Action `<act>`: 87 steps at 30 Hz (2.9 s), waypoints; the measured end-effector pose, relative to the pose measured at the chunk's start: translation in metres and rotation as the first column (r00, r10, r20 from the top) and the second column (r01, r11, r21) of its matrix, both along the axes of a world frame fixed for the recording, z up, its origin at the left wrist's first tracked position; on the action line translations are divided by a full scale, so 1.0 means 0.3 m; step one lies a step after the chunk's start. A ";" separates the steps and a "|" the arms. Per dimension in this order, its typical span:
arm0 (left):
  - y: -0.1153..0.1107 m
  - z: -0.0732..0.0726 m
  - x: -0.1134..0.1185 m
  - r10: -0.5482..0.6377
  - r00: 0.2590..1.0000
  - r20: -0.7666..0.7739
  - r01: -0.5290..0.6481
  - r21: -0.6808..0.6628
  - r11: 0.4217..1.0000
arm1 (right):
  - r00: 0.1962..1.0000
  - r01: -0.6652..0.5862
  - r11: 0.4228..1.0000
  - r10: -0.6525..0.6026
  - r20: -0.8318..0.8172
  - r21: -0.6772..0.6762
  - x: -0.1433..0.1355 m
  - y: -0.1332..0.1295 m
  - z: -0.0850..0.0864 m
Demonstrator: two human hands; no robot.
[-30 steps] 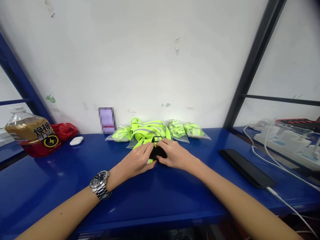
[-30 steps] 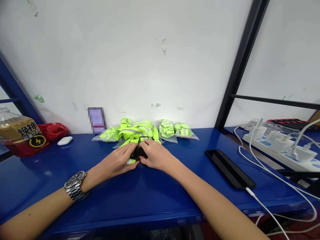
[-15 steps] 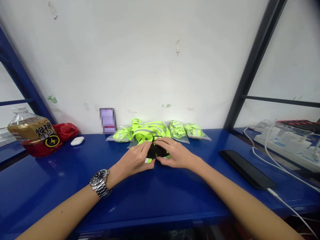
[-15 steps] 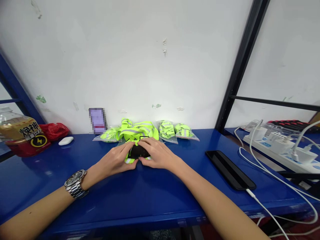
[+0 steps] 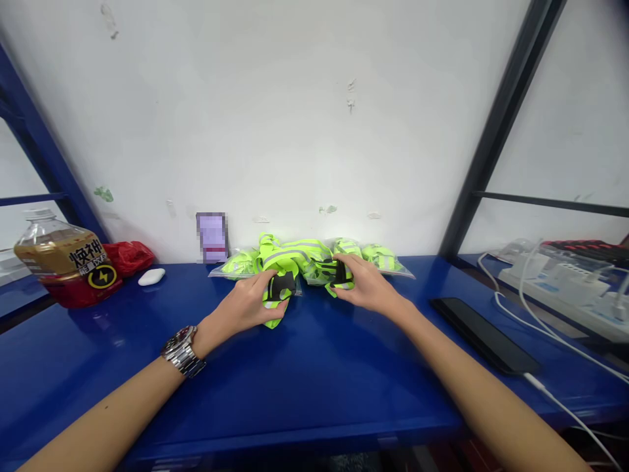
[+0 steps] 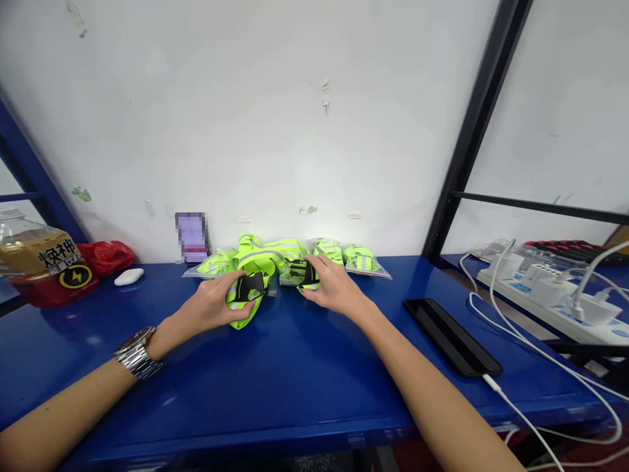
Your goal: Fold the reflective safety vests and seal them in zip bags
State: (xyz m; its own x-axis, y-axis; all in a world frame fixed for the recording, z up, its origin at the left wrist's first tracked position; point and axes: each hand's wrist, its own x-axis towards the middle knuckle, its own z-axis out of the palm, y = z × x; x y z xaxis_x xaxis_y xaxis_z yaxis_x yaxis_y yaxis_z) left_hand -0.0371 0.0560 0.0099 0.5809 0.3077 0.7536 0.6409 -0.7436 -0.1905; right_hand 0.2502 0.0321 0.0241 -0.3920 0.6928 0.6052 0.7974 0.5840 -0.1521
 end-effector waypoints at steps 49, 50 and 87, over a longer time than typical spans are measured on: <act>-0.099 0.007 0.123 -0.049 0.985 -0.167 0.047 -0.019 0.999 | 0.993 -0.012 0.979 0.035 0.110 -0.204 -0.159 -0.063 -0.044; -0.108 0.010 0.126 -0.030 0.991 -0.133 0.032 0.014 0.999 | 0.997 0.003 0.981 0.013 0.083 -0.193 -0.153 -0.058 -0.042; -0.050 0.134 0.332 0.420 -0.004 0.908 0.901 -0.179 0.396 | 0.916 0.063 0.997 -0.071 -0.396 -0.032 -0.139 -0.085 0.019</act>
State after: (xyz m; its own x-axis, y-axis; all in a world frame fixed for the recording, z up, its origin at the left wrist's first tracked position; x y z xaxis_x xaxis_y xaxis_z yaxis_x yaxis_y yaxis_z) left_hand 0.0626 0.0409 0.0503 -0.0524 0.9812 0.1859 -0.5896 -0.1807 0.7872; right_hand 0.2085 0.0067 0.0298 -0.0750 0.7217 0.6881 0.7066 0.5253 -0.4740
